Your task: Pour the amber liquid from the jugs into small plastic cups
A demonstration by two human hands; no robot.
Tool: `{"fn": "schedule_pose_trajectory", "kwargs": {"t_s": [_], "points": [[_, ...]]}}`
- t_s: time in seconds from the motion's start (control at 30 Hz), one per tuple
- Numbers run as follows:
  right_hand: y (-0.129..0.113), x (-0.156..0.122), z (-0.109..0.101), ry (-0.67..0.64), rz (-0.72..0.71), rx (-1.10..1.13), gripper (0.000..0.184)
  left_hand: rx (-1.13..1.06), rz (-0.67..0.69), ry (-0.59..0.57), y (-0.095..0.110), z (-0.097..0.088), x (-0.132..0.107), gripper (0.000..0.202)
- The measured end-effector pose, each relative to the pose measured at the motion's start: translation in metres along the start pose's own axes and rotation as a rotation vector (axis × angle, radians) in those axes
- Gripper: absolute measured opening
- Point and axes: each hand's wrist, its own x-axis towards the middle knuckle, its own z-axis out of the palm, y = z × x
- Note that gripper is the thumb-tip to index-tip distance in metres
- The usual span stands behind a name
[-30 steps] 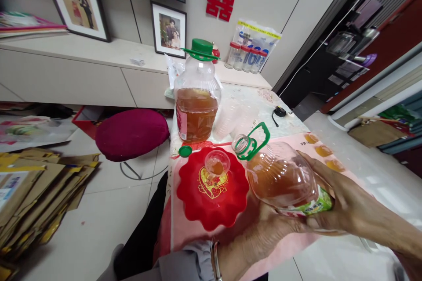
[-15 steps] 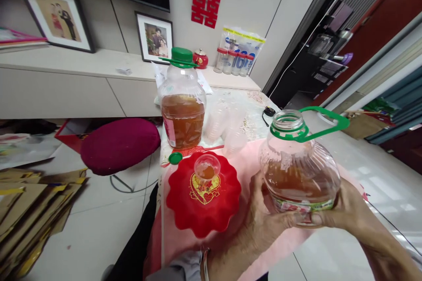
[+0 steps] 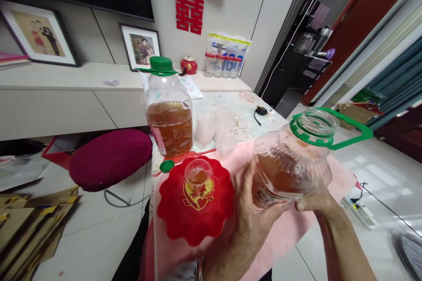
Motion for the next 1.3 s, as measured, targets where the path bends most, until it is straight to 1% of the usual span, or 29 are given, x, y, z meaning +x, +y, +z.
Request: {"fn": "schedule_pose_trajectory", "kwargs": {"t_s": [0.07,0.1,0.2,0.3,0.37,0.43,0.53,0.7,0.77,0.8,0.87,0.97,1.07,1.13,1.2,1.3], "points": [[0.009,0.0,0.004,-0.06,0.078,0.229,0.104,0.05,-0.027,-0.008,-0.003,0.004,-0.001,0.12],[0.015,0.0,0.005,-0.067,0.11,0.32,0.103,0.08,-0.032,-0.003,-0.003,0.005,-0.001,0.118],[0.032,-0.001,0.007,-0.035,0.171,0.459,0.101,0.113,-0.057,0.02,-0.002,0.007,-0.001,0.114],[0.041,0.0,0.01,-0.017,0.216,0.548,0.095,0.107,-0.074,0.027,-0.001,0.009,-0.001,0.112],[0.039,0.001,0.013,0.001,0.227,0.583,0.092,0.115,-0.074,0.041,-0.002,0.01,-0.001,0.109],[0.034,0.002,0.017,0.019,0.219,0.607,0.092,0.133,-0.042,0.049,-0.004,0.011,-0.001,0.105],[0.026,0.002,0.023,0.037,0.194,0.628,0.097,0.156,0.007,0.025,-0.009,0.011,-0.001,0.1],[0.018,-0.002,0.027,0.064,0.15,0.68,0.106,0.151,0.045,-0.011,-0.018,0.01,-0.001,0.095],[0.016,-0.006,0.028,0.078,0.138,0.699,0.105,0.155,0.064,-0.02,-0.021,0.009,-0.001,0.092],[0.015,-0.009,0.029,0.093,0.134,0.706,0.102,0.159,0.07,-0.025,-0.023,0.009,0.0,0.091],[0.016,-0.017,0.035,0.139,0.128,0.718,0.092,0.161,0.083,-0.027,-0.024,0.008,0.001,0.088],[0.02,-0.034,0.053,0.267,0.101,0.745,0.082,0.156,0.104,-0.023,-0.026,0.007,0.001,0.084],[0.027,-0.052,0.076,0.421,0.079,0.79,0.078,0.149,0.114,-0.002,-0.027,0.007,-0.001,0.079],[0.032,-0.063,0.089,0.525,0.092,0.818,0.076,0.149,0.113,0.019,-0.028,0.008,-0.003,0.078],[0.036,-0.07,0.098,0.617,0.121,0.841,0.076,0.152,0.119,0.039,-0.026,0.007,-0.006,0.081],[0.04,-0.078,0.103,0.698,0.179,0.867,0.08,0.176,0.132,0.067,-0.017,0.001,-0.012,0.086]]}}
